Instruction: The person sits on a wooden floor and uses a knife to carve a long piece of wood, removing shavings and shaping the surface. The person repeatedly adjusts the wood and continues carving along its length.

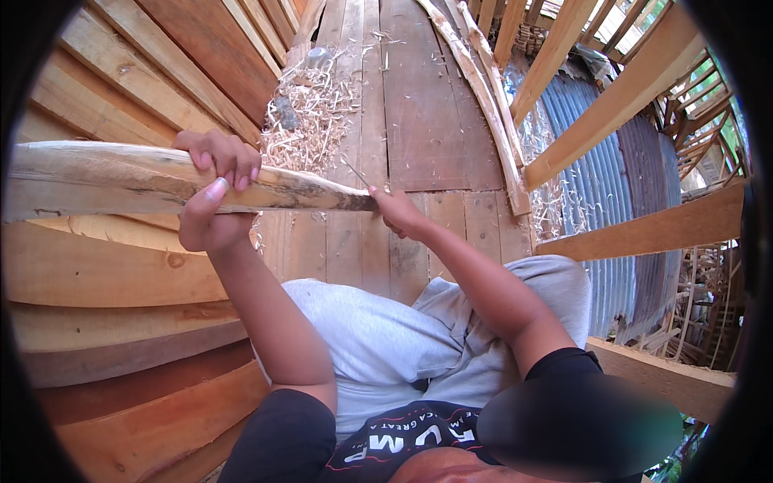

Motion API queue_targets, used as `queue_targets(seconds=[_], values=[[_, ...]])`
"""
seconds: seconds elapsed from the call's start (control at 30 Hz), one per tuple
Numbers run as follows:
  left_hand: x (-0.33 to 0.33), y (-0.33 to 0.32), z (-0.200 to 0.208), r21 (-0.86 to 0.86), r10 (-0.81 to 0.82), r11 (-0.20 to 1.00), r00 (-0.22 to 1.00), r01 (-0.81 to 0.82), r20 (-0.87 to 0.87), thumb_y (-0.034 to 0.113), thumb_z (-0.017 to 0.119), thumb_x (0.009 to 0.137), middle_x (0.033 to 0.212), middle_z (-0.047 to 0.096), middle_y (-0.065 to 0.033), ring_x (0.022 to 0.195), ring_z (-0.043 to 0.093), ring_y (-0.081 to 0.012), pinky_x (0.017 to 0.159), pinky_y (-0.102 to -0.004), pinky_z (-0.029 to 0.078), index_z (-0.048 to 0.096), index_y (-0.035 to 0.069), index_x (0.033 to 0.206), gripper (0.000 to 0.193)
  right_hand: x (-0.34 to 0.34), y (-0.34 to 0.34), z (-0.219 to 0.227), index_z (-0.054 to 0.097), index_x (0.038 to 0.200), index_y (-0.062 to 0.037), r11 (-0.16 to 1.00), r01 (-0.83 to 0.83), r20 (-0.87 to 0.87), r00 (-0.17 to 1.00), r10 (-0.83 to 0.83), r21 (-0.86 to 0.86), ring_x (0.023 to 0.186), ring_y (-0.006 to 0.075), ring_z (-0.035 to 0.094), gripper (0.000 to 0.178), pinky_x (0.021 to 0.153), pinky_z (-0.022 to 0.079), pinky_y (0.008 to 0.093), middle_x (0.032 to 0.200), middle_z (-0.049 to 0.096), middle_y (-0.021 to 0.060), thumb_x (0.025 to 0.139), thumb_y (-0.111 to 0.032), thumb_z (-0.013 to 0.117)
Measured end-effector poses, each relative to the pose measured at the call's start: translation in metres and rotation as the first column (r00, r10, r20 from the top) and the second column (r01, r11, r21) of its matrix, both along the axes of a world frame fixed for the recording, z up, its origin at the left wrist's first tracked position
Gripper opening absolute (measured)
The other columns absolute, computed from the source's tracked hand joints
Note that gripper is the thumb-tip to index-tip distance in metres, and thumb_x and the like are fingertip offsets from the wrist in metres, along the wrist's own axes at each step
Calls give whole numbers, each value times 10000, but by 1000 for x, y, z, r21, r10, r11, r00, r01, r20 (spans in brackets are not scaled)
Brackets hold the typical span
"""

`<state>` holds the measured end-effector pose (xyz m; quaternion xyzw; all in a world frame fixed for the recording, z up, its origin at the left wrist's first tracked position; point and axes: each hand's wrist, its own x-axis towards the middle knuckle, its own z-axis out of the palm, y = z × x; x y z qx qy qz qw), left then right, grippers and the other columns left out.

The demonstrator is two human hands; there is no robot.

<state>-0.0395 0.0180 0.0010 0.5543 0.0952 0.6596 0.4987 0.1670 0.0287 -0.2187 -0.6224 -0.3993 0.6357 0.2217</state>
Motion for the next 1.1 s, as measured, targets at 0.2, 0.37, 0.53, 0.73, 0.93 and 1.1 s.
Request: queue_targets(seconds=[0.2,0.37,0.53,0.73,0.93,1.1], values=[[-8,3,-3,4,21,1000,1000,-21,7,103,508,637,693,358,-51,612,386,-147,641,-306,356,364,95,874,277,13,14,7,326,623,-167,948,-117,-333,943,12,-297,397,58,165,494,365,102,248,531,225,-72,922,-550,412],[-2,1,-3,0,8,1000,1000,-8,-8,106,505,644,684,352,-48,610,383,-144,642,-304,353,362,94,873,270,15,13,10,325,649,-171,932,-16,-424,893,-149,-362,394,57,165,477,355,109,248,524,227,-73,936,-547,388],[-7,-2,-2,-7,6,1000,1000,-7,-29,113,513,650,674,345,-46,605,379,-143,640,-303,352,360,94,868,267,35,27,27,377,687,-136,973,166,-362,907,-215,-161,388,75,232,467,347,180,268,544,317,-37,957,-517,370],[-2,-2,0,-10,21,1000,999,-21,-33,119,521,652,668,343,-41,596,377,-141,633,-303,353,355,98,858,265,34,24,-4,488,785,-69,999,40,-90,995,-39,8,437,102,360,354,380,308,298,606,407,7,952,-378,442],[-7,-3,0,0,32,999,998,-32,-50,120,522,649,667,343,-41,594,377,-142,633,-305,355,353,99,853,266,11,12,18,643,951,46,909,-256,407,907,108,329,765,307,658,473,686,489,395,854,666,206,885,-411,544],[-2,-1,1,4,4,1000,999,-4,-42,115,518,652,668,344,-43,600,384,-146,640,-307,361,350,94,852,262,19,10,14,690,830,-2,806,-278,562,823,-81,523,746,320,654,528,678,490,411,759,668,182,849,-517,574]])
